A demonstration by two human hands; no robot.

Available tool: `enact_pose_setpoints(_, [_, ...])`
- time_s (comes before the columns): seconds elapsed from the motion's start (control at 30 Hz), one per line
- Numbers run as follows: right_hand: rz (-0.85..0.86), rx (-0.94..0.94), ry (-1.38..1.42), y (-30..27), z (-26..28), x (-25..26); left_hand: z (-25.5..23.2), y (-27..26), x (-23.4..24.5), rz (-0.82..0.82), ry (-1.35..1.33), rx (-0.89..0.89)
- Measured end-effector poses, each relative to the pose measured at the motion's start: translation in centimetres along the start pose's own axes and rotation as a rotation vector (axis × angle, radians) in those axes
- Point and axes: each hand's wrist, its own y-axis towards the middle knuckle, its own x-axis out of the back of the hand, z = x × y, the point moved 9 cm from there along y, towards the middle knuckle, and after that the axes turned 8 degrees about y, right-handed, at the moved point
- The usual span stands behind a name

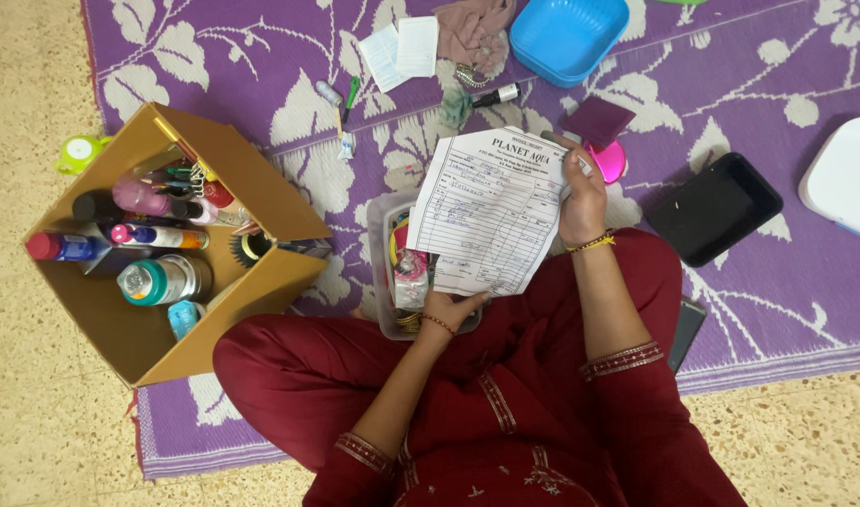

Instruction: The person organizes various personal care items and accessories by hand, moving them between a cardboard box, a plastic bin, and the floor before reviewing a paper receipt.

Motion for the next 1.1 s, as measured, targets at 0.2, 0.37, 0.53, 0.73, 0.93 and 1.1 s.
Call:
enact_pose_setpoints(0.2, [0.010,-0.010,0.029,0.0,-0.2,-0.2,-0.4,-0.2,0.0,0.010,0.032,0.040])
enact_pose_setpoints(0.37, [0.001,-0.011,0.015,0.0,-0.2,-0.3,-1.0,-0.1,0.1,-0.009,0.053,-0.027])
enact_pose_setpoints(0.53, [-0.015,-0.023,0.032,0.0,-0.5,-0.1,-0.6,0.1,0.2,-0.011,0.028,-0.054])
enact_pose_setpoints(0.73, [-0.048,-0.028,-0.010,0.2,-0.8,0.6,0.4,0.2,-0.2,0.026,0.076,-0.021])
enact_pose_setpoints(0.93, [-0.052,-0.020,-0.017,0.2,-0.9,0.7,0.0,-0.1,-0.5,0.062,0.060,-0.010])
enact_pose_setpoints(1.1, [-0.029,-0.034,0.034,0.3,-1.0,0.5,-0.8,-0.3,-0.7,0.077,-0.009,-0.037])
